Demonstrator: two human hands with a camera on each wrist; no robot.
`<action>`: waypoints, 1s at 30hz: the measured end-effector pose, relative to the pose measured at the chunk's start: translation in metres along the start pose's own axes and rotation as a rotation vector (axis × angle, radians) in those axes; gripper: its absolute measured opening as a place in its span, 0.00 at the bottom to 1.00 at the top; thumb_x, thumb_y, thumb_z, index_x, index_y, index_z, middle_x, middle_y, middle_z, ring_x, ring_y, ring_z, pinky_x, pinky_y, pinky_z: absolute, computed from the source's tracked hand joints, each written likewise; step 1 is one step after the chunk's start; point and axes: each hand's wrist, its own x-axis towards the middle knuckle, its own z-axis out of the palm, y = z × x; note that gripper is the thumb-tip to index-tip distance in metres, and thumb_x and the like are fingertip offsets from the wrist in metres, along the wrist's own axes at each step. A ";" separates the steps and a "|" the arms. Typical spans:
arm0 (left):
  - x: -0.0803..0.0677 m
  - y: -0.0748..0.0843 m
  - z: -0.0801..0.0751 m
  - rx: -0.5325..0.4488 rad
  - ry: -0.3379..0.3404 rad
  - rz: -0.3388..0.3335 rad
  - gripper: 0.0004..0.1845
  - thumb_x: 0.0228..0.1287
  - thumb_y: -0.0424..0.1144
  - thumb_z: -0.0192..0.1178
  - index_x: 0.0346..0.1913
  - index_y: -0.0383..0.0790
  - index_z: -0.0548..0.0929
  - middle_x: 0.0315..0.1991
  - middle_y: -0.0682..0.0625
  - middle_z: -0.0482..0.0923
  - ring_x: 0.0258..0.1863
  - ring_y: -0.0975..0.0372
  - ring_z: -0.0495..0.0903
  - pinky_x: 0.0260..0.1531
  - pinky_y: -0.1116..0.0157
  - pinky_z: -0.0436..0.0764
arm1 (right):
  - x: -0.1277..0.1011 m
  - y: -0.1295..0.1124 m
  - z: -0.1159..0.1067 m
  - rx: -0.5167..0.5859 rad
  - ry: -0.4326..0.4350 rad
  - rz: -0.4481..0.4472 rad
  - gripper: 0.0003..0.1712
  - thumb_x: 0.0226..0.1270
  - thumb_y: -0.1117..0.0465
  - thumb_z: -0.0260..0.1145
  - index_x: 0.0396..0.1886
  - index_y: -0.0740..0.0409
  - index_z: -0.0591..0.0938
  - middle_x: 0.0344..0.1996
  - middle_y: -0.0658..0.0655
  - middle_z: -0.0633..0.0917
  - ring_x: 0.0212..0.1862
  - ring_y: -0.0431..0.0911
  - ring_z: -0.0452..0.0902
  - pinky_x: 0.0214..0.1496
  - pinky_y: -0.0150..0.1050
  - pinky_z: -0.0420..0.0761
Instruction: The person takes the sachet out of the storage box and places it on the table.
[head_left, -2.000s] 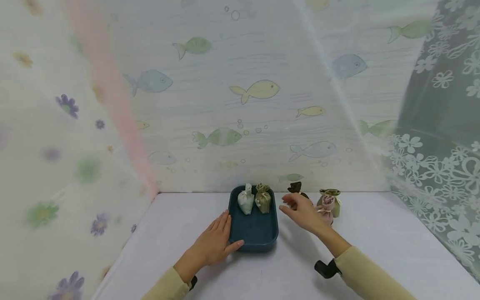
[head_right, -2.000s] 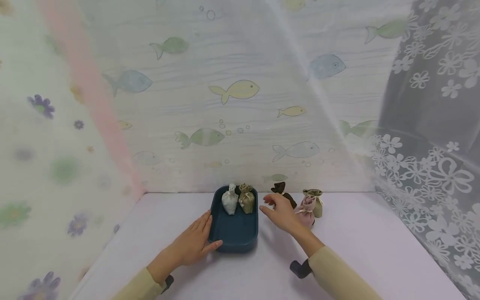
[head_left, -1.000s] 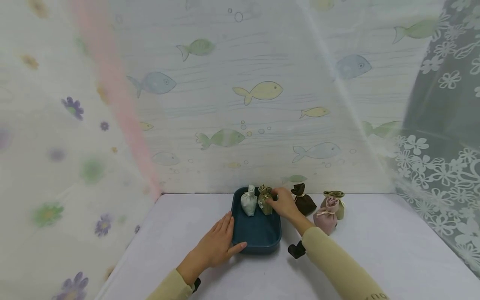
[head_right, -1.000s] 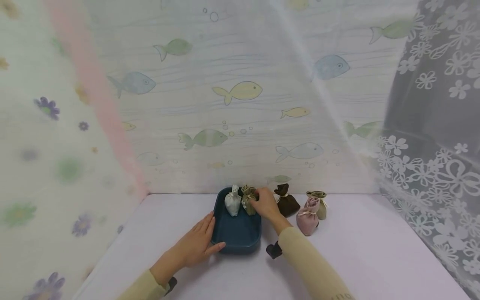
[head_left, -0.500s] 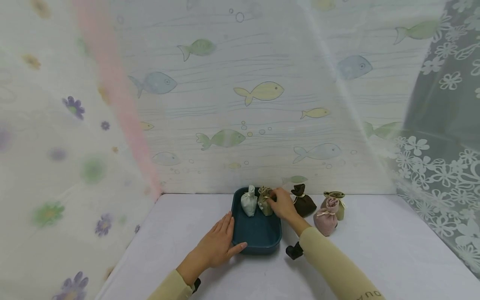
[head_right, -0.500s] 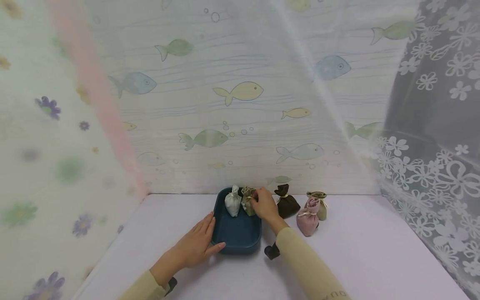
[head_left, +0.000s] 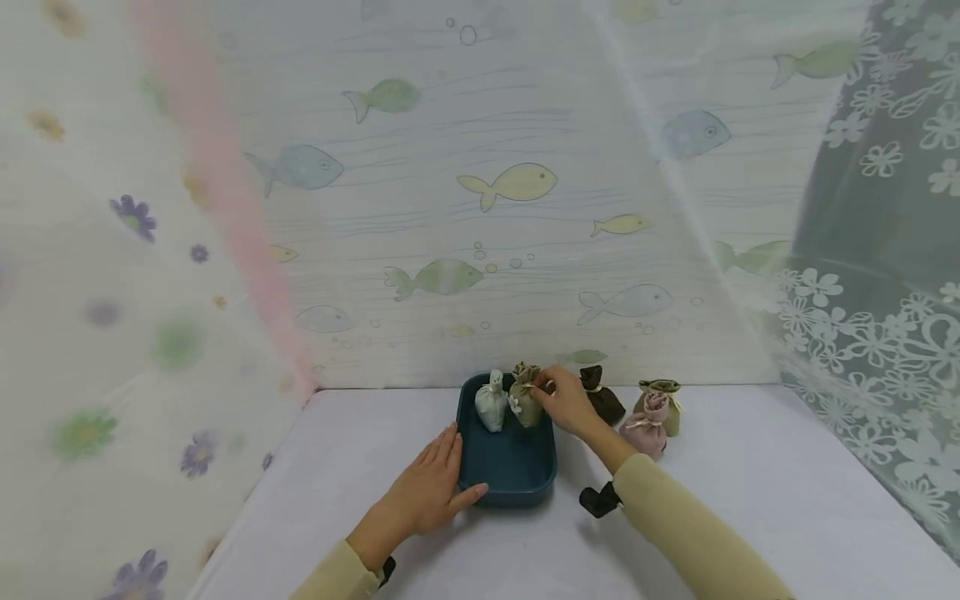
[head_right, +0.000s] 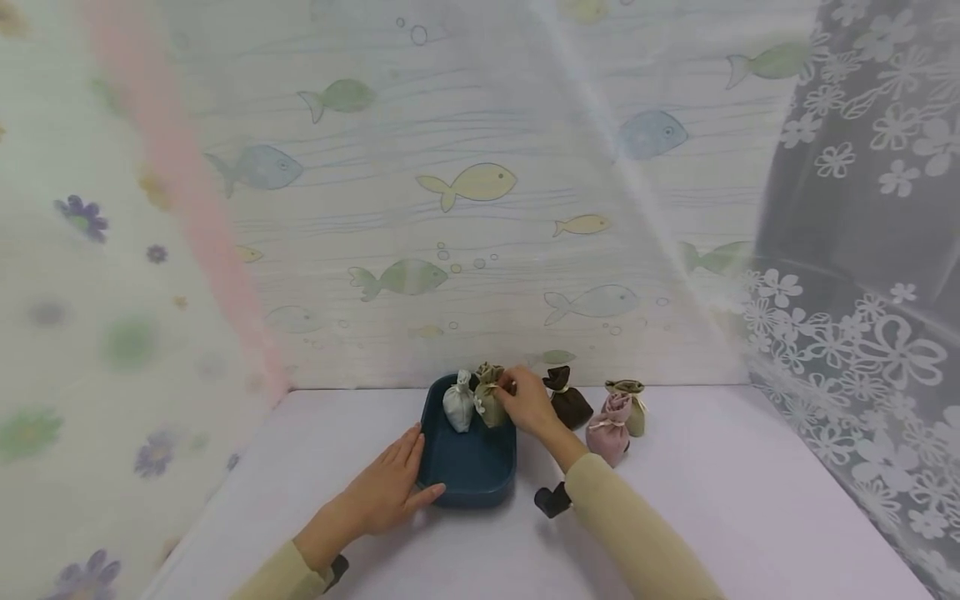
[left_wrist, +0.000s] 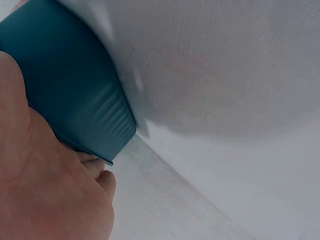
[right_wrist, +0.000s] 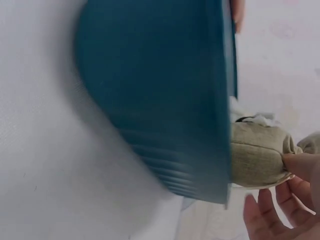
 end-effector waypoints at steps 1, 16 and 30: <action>0.000 -0.001 0.001 0.002 0.004 0.004 0.55 0.74 0.74 0.35 0.79 0.25 0.53 0.82 0.34 0.43 0.81 0.46 0.46 0.77 0.49 0.54 | -0.001 -0.002 -0.002 0.000 -0.011 -0.004 0.04 0.73 0.66 0.66 0.42 0.63 0.83 0.41 0.60 0.83 0.43 0.53 0.79 0.40 0.45 0.80; 0.002 -0.001 -0.004 0.000 0.011 0.005 0.54 0.74 0.74 0.36 0.79 0.25 0.52 0.82 0.34 0.42 0.81 0.46 0.46 0.78 0.49 0.54 | -0.022 -0.018 -0.042 0.014 -0.046 -0.072 0.05 0.75 0.64 0.65 0.44 0.61 0.83 0.44 0.59 0.83 0.47 0.53 0.79 0.50 0.50 0.82; 0.001 -0.001 -0.002 -0.010 0.006 0.019 0.55 0.74 0.73 0.37 0.78 0.23 0.53 0.81 0.32 0.44 0.81 0.45 0.47 0.77 0.48 0.56 | -0.057 0.006 -0.067 -0.004 -0.024 -0.051 0.02 0.71 0.67 0.68 0.40 0.60 0.82 0.38 0.55 0.82 0.38 0.44 0.76 0.39 0.37 0.79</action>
